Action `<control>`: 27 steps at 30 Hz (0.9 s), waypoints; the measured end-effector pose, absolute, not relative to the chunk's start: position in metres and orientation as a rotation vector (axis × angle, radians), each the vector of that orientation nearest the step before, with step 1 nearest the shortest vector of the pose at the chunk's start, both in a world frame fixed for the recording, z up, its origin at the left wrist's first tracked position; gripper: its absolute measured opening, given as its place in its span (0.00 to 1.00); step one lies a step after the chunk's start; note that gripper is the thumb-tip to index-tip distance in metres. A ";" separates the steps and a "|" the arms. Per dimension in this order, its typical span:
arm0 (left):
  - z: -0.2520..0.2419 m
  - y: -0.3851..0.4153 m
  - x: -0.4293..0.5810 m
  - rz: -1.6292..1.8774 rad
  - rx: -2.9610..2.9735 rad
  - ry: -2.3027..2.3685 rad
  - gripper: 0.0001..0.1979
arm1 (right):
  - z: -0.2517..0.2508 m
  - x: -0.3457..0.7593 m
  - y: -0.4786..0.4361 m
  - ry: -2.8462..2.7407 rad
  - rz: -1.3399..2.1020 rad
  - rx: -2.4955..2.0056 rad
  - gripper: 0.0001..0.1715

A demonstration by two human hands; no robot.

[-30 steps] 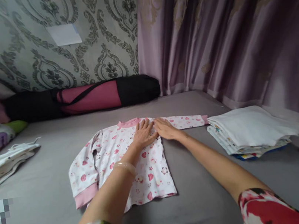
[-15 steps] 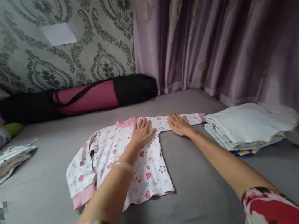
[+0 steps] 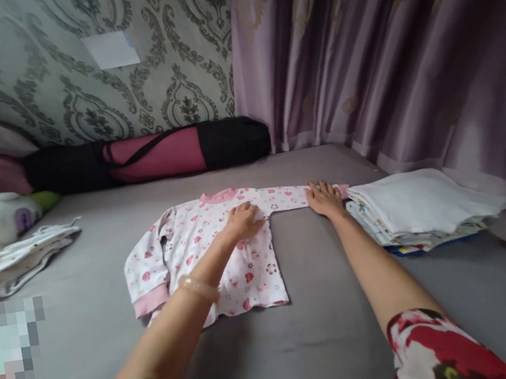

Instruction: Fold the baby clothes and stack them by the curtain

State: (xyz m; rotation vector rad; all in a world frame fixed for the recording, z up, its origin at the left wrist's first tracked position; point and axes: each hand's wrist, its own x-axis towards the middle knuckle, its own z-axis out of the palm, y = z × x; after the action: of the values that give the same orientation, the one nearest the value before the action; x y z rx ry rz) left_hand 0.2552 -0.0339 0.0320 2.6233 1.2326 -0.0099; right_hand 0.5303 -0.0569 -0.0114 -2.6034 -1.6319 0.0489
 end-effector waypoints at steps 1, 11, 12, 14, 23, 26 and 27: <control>0.038 -0.051 0.251 0.021 2.642 1.222 0.18 | -0.010 0.531 -0.056 -1.620 0.076 -2.600 0.32; 0.034 -0.199 0.230 0.176 2.608 1.172 0.18 | 0.011 0.471 -0.061 -2.210 0.229 -1.642 0.17; 0.031 -0.203 0.231 0.198 2.614 1.188 0.17 | 0.011 0.463 -0.063 -2.250 0.253 -1.583 0.16; 0.028 -0.208 0.233 0.237 2.631 1.218 0.13 | 0.010 0.452 -0.067 -2.282 0.236 -1.562 0.16; 0.028 -0.209 0.243 0.127 2.715 1.239 0.07 | 0.006 0.446 -0.075 -2.334 -0.013 -1.675 0.20; 0.027 -0.210 0.246 0.225 2.671 1.217 0.07 | 0.005 0.447 -0.071 -2.343 -0.064 -1.677 0.20; 0.026 -0.210 0.247 0.236 2.659 1.205 0.07 | 0.004 0.448 -0.070 -2.338 -0.077 -1.684 0.20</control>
State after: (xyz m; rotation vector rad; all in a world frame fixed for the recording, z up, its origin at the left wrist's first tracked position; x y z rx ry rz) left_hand 0.2472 -0.2102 0.0262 2.6590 1.2055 0.2362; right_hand 0.4476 -0.0701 0.0043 -1.6838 -2.3375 -0.0765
